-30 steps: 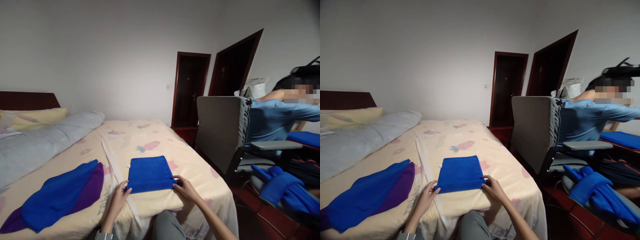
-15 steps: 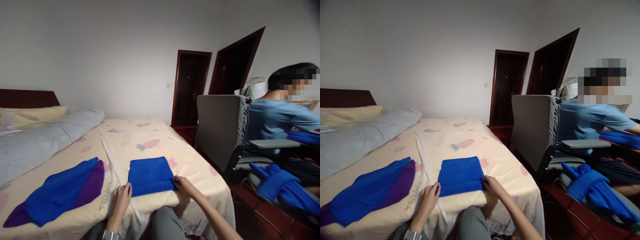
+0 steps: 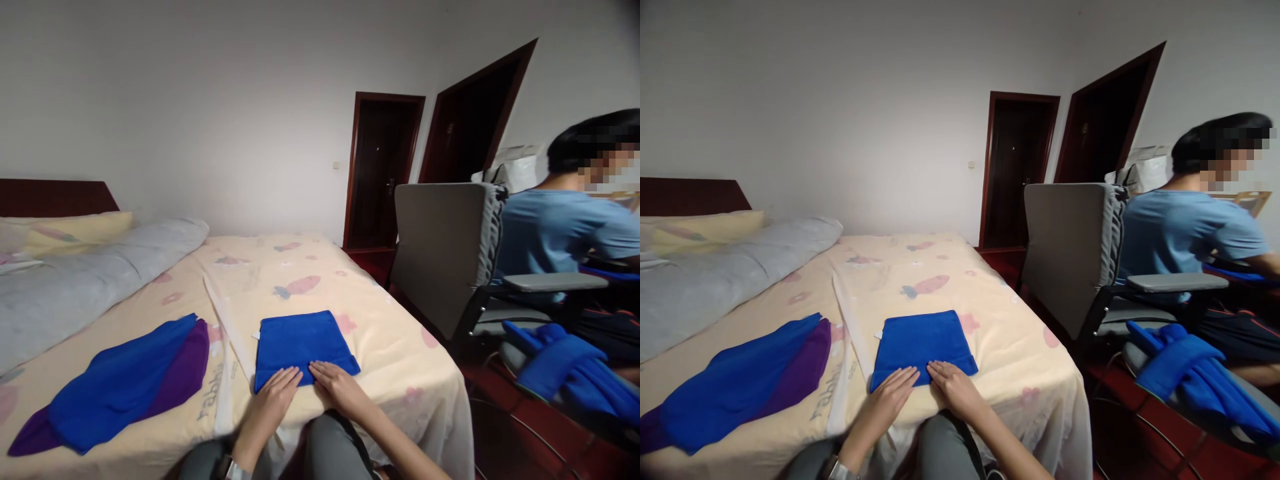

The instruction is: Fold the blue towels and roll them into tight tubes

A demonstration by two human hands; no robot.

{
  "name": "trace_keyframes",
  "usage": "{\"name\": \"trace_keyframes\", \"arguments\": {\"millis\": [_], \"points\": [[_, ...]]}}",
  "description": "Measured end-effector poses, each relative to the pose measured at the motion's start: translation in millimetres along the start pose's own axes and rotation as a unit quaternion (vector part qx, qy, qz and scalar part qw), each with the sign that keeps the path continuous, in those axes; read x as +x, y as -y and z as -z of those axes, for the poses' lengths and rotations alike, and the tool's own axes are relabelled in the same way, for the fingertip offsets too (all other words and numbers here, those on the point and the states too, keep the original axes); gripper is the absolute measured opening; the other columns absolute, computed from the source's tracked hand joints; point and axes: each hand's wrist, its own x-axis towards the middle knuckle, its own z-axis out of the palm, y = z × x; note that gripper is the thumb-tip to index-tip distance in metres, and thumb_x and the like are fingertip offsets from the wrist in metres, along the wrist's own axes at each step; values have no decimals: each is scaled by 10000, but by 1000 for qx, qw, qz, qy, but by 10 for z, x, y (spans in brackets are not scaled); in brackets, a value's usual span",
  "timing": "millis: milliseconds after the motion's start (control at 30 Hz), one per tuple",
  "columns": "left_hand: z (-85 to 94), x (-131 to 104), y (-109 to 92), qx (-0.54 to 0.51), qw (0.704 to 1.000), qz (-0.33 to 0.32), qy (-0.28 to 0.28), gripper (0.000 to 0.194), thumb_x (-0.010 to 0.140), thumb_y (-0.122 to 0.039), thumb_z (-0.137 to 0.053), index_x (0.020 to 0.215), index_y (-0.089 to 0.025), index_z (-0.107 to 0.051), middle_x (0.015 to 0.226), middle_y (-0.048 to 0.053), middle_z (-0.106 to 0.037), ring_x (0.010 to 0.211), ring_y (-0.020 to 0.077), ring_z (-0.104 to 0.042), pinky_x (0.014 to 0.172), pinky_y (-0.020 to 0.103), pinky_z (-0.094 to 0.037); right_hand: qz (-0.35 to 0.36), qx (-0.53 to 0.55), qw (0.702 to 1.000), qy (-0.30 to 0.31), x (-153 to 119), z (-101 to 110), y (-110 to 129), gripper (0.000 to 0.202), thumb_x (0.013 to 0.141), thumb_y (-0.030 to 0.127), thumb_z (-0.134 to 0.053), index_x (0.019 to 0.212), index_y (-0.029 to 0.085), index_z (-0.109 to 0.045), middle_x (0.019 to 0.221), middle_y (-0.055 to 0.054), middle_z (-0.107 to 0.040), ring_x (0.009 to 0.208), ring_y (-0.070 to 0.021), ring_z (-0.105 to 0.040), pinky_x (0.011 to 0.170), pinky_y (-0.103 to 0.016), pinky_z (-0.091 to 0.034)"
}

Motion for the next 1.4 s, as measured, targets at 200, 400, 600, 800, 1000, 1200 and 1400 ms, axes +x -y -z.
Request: {"name": "trace_keyframes", "arguments": {"millis": [200,400,600,800,1000,1200,1400], "points": [[136,-220,317,-128,983,120,55,437,995,-321,-478,1431,-327,-509,1469,6,-541,1370,213,-496,1158,424,-422,-85,72,994,12,-373,287,-464,449,1013,255,-466,1458,204,-501,1457,-95,-501,1357,-267,-479,1161,-482,-398],[199,-254,393,-209,961,158,82,480,952,-291,-498,1428,-350,-507,1499,-21,-500,1421,212,-423,1198,452,-345,-112,118,984,74,-458,542,-615,507,976,289,-514,1476,216,-481,1490,-71,-471,1382,-269,-446,1186,-445,-362],[190,-218,505,-308,925,218,45,444,878,-241,-529,1300,-301,-651,1372,19,-636,1332,234,-539,1154,442,-403,-88,125,986,65,-275,610,-692,460,859,219,-562,1307,200,-663,1334,-134,-597,1222,-288,-565,1081,-428,-448],[237,-28,710,-331,900,283,-22,366,886,-462,-565,1148,-260,-723,1214,50,-733,1155,249,-667,1029,380,-512,-194,236,952,26,-31,515,-951,331,903,363,-533,1098,192,-738,1048,-89,-715,978,-251,-664,931,-409,-519],[30,0,959,-302,878,348,-131,551,831,-579,-562,1177,-157,-633,985,106,-746,911,251,-727,825,385,-594,-296,273,913,-61,-22,387,-1073,501,921,496,-500,1267,143,-582,989,-102,-734,899,-244,-702,814,-374,-565],[-87,-69,908,-245,886,372,-133,415,870,-491,-551,1133,-176,-611,807,60,-724,789,243,-727,719,342,-573,-293,264,913,-104,-116,331,-953,389,872,425,-595,1186,195,-602,910,-59,-724,862,-233,-694,784,-341,-546],[-17,-4,890,-170,906,369,-119,241,888,-363,-533,1040,-194,-613,734,42,-702,715,239,-711,656,332,-546,-300,176,936,-60,-12,397,-1014,231,833,294,-594,1041,198,-620,823,-27,-682,730,-196,-674,682,-290,-539]]}}
